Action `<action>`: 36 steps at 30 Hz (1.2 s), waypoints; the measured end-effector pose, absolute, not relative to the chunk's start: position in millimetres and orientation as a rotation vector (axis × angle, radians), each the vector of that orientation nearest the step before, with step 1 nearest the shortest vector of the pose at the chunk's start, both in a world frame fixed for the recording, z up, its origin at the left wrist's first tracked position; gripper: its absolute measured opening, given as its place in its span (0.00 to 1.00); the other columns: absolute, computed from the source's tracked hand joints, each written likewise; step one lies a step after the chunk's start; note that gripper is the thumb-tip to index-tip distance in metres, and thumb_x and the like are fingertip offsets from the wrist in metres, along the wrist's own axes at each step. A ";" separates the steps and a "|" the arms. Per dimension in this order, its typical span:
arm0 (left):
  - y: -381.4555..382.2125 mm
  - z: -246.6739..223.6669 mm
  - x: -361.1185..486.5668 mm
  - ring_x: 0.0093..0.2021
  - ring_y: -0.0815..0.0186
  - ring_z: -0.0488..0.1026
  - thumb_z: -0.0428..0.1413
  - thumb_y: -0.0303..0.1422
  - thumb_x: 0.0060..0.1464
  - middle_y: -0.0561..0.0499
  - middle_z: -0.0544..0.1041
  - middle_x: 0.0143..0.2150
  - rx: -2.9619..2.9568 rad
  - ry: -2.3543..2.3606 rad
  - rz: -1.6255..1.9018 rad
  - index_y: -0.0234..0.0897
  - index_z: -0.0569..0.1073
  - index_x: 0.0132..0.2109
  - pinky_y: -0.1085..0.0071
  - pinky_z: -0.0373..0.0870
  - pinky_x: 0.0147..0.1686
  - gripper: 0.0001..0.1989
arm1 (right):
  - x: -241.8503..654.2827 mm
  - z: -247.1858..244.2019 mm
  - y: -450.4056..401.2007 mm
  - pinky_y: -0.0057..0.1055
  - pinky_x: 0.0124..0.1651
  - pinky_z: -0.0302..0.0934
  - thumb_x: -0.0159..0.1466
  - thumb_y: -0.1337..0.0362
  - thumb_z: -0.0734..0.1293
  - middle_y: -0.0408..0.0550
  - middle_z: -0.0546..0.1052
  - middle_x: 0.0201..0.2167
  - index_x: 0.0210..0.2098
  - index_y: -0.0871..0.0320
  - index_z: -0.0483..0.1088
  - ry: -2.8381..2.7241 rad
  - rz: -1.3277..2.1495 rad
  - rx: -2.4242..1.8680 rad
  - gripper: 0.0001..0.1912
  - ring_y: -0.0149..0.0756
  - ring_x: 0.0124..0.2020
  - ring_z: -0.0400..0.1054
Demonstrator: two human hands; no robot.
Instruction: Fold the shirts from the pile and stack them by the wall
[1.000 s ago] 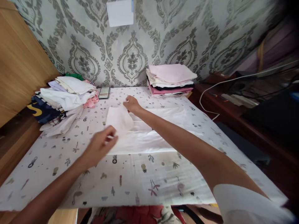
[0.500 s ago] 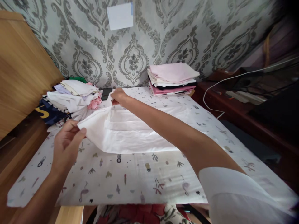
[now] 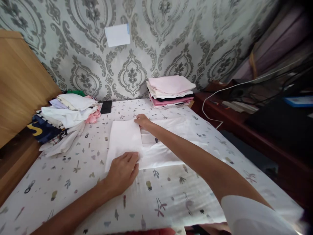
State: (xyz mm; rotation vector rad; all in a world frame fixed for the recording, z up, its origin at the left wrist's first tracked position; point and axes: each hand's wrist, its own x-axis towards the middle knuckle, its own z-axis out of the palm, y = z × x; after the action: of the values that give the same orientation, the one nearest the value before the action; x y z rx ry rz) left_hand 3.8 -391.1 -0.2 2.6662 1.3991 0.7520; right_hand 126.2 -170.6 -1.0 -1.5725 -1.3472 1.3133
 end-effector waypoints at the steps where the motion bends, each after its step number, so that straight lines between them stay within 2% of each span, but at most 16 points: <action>1: -390.5 -2.4 4.9 0.44 0.57 0.78 0.48 0.24 0.61 0.46 0.80 0.45 2.716 1.388 0.746 0.37 0.67 0.48 0.62 0.76 0.38 0.10 | 127.1 -3.6 -169.9 0.27 0.26 0.65 0.57 0.78 0.66 0.37 0.63 0.18 0.27 0.58 0.63 -1.349 1.306 -1.573 0.10 0.29 0.21 0.63; 6: -391.8 -2.0 8.6 0.45 0.57 0.77 0.50 0.22 0.59 0.45 0.80 0.43 2.934 1.311 0.812 0.35 0.69 0.46 0.63 0.76 0.41 0.09 | 127.3 -8.1 -167.2 0.25 0.27 0.64 0.56 0.75 0.66 0.37 0.65 0.18 0.29 0.58 0.65 -1.379 1.280 -1.559 0.08 0.29 0.22 0.65; 10: -394.0 -10.9 11.2 0.50 0.53 0.75 0.52 0.20 0.57 0.42 0.79 0.48 3.135 1.204 0.726 0.32 0.70 0.47 0.60 0.74 0.44 0.11 | 130.1 -9.9 -168.5 0.24 0.27 0.64 0.57 0.75 0.66 0.36 0.63 0.16 0.28 0.58 0.66 -1.412 1.246 -1.594 0.07 0.29 0.21 0.63; 16: -393.5 -21.6 5.9 0.51 0.55 0.74 0.54 0.22 0.60 0.43 0.78 0.49 3.090 1.184 0.602 0.33 0.70 0.45 0.61 0.72 0.46 0.07 | 130.7 -6.8 -173.8 0.26 0.27 0.65 0.60 0.75 0.64 0.36 0.63 0.16 0.29 0.59 0.67 -1.455 1.216 -1.666 0.07 0.29 0.20 0.64; 20: -393.5 -12.9 3.1 0.50 0.55 0.75 0.53 0.27 0.63 0.42 0.78 0.48 3.023 1.159 0.593 0.35 0.71 0.44 0.59 0.73 0.44 0.04 | 134.2 0.0 -176.8 0.27 0.32 0.68 0.63 0.76 0.62 0.41 0.69 0.20 0.33 0.61 0.70 -1.523 1.194 -1.735 0.07 0.31 0.24 0.69; 23: -389.9 1.7 -3.0 0.48 0.57 0.75 0.50 0.32 0.66 0.43 0.79 0.47 2.879 1.149 0.643 0.35 0.71 0.45 0.60 0.74 0.45 0.07 | 144.8 9.5 -181.7 0.34 0.42 0.69 0.63 0.74 0.63 0.49 0.77 0.30 0.39 0.61 0.72 -1.604 1.105 -1.789 0.07 0.38 0.34 0.74; 26: -378.2 14.0 -15.3 0.50 0.58 0.76 0.46 0.33 0.69 0.42 0.79 0.49 2.781 1.242 0.713 0.35 0.71 0.48 0.61 0.73 0.48 0.11 | 152.2 18.8 -195.1 0.43 0.53 0.65 0.66 0.69 0.63 0.57 0.78 0.46 0.50 0.60 0.71 -1.857 0.701 -1.768 0.13 0.46 0.49 0.72; 28: -366.7 14.3 -23.9 0.57 0.56 0.73 0.44 0.35 0.69 0.40 0.77 0.55 2.765 1.377 0.693 0.34 0.70 0.54 0.56 0.70 0.55 0.15 | 149.5 19.2 -209.4 0.44 0.58 0.62 0.69 0.67 0.59 0.60 0.74 0.54 0.55 0.61 0.69 -2.072 0.405 -1.626 0.17 0.48 0.57 0.68; 30: -354.3 5.8 -30.6 0.66 0.52 0.65 0.44 0.40 0.69 0.36 0.70 0.64 2.774 1.540 0.598 0.32 0.67 0.60 0.49 0.61 0.63 0.21 | 141.2 11.8 -224.8 0.43 0.64 0.56 0.71 0.66 0.56 0.62 0.68 0.63 0.60 0.64 0.66 -2.235 0.272 -1.444 0.21 0.46 0.65 0.61; 33: -339.3 -18.0 -36.3 0.73 0.46 0.51 0.43 0.50 0.67 0.29 0.57 0.71 2.727 1.731 0.339 0.27 0.61 0.67 0.43 0.51 0.67 0.33 | 127.8 -9.9 -241.8 0.45 0.71 0.43 0.73 0.61 0.55 0.62 0.56 0.71 0.67 0.67 0.58 -2.403 0.274 -1.342 0.27 0.46 0.73 0.46; 36: -333.1 -39.6 -39.6 0.74 0.46 0.45 0.40 0.54 0.66 0.29 0.51 0.73 2.610 1.775 0.175 0.26 0.56 0.70 0.44 0.49 0.68 0.39 | 123.2 -28.3 -246.9 0.48 0.72 0.38 0.73 0.56 0.54 0.61 0.54 0.72 0.69 0.68 0.56 -2.461 0.361 -1.411 0.30 0.46 0.74 0.42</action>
State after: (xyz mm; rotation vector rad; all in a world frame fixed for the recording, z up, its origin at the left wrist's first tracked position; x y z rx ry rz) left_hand -39.6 -333.1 -39.6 2.6100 1.7750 0.1750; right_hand 123.2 -246.9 -28.3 -1.4107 -2.4609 0.3614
